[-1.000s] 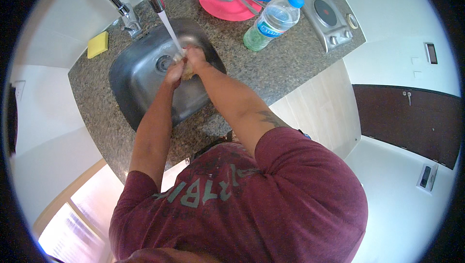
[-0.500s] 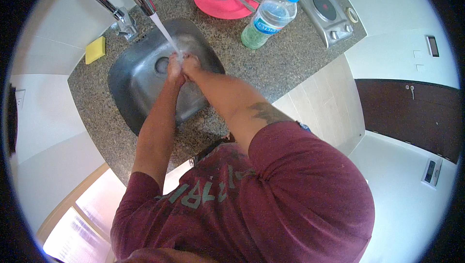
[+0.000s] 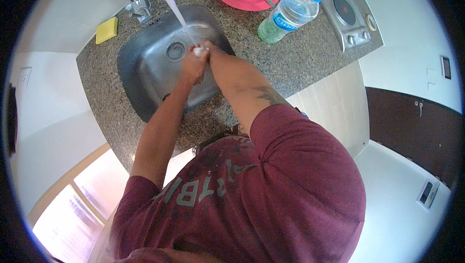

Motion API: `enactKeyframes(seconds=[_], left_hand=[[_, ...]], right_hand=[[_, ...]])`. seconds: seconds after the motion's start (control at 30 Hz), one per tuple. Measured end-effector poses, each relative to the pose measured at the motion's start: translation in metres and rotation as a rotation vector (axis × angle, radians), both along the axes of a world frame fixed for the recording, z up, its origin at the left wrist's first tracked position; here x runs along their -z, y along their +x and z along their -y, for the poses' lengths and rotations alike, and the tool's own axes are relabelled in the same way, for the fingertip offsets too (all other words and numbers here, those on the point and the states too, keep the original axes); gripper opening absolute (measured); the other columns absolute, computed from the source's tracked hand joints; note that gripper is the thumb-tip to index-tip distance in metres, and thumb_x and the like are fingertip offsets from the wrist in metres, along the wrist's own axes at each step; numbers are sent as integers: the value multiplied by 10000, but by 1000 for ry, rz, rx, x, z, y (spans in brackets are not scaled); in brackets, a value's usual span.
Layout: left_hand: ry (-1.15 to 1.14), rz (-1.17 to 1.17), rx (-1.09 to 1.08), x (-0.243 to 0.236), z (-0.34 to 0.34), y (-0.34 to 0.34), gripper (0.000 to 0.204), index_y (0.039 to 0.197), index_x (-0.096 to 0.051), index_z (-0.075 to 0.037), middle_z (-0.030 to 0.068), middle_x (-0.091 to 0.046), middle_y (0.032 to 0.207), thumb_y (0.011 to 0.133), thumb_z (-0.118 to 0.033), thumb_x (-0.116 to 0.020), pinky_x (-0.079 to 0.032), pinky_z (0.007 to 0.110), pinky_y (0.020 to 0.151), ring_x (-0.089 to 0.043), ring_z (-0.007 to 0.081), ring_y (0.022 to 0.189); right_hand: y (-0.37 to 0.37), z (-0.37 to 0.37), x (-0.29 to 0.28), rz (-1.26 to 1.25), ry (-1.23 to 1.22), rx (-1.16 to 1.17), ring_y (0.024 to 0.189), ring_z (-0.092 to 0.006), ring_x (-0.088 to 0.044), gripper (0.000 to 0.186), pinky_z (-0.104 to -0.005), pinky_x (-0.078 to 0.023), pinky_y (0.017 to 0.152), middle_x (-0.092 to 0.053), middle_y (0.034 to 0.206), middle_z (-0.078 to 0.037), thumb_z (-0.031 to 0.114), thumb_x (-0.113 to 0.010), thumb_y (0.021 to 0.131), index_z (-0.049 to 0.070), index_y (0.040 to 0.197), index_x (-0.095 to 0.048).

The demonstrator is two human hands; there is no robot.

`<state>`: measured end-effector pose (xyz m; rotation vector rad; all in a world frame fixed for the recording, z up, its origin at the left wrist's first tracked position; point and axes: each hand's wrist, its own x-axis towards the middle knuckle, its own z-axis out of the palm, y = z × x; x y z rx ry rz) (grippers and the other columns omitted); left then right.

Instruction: The person removes an existing electrical outlet cover from the wall using a putty knife, then installs a new cover plate. They later wash a cloth in the kitchen sink.

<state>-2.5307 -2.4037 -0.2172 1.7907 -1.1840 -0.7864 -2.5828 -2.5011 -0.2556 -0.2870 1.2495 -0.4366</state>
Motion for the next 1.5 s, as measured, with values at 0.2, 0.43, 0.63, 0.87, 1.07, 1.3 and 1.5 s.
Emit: enactKeyframes(seconds=[0.2,0.43,0.63,0.87,1.07,1.3,1.5], left_hand=[[290,196,-152,-41,16,-13,580,1055,-701,82,331,-690,1035,926,-470,-580,-528,530,889,-675,488,1021],[309,308,-193,24,27,98,555,1014,-727,75,327,-702,1063,934,-457,-590,-529,509,940,-675,476,1059],[230,1,-304,-15,15,125,616,1158,-705,59,291,-710,1137,1024,-509,-510,-504,446,987,-669,420,1142],[43,-165,-279,-82,-22,126,589,1492,-546,-149,260,-639,1345,1093,-538,-356,-455,401,1058,-604,349,1278],[34,-206,-246,-104,-44,131,623,1575,-430,-215,243,-563,1450,1087,-584,-308,-425,405,1110,-556,344,1338],[-110,-682,-81,-125,-51,113,710,1613,-330,-127,188,-484,1521,1086,-600,-281,-387,380,1151,-510,292,1371],[-174,-1056,-93,-149,-47,48,645,1637,-161,-74,117,-489,1477,1130,-434,-333,-418,350,1106,-525,216,1293]], right_hand=[[-8,-6,-24,81,-61,6,1127,-340,-627,414,-510,-502,950,-672,1223,-145,353,-457,1059,27,1274,-596],[-12,-79,-102,478,-63,-200,1360,-317,-462,603,-498,-319,1156,-501,1474,-196,458,-333,1090,-8,1457,-438],[-34,-71,-118,660,5,-185,1397,-344,-416,642,-503,-241,1206,-462,1510,-213,460,-279,1090,-32,1481,-411],[-33,-69,-124,722,22,-146,1393,-376,-416,630,-509,-275,1201,-446,1511,-250,448,-285,1091,-44,1455,-432],[-35,-69,-127,795,15,-11,1237,-398,-543,604,-510,-406,1108,-590,1321,-250,456,-307,1081,-53,1306,-542],[-39,-62,-104,827,59,-116,1059,-338,-614,439,-487,-471,1015,-663,1116,-163,424,-388,1068,63,1165,-618],[-23,-83,-142,480,-183,-86,1183,-222,-582,424,-406,-466,1029,-639,1267,-91,436,-540,1059,87,1293,-594]])
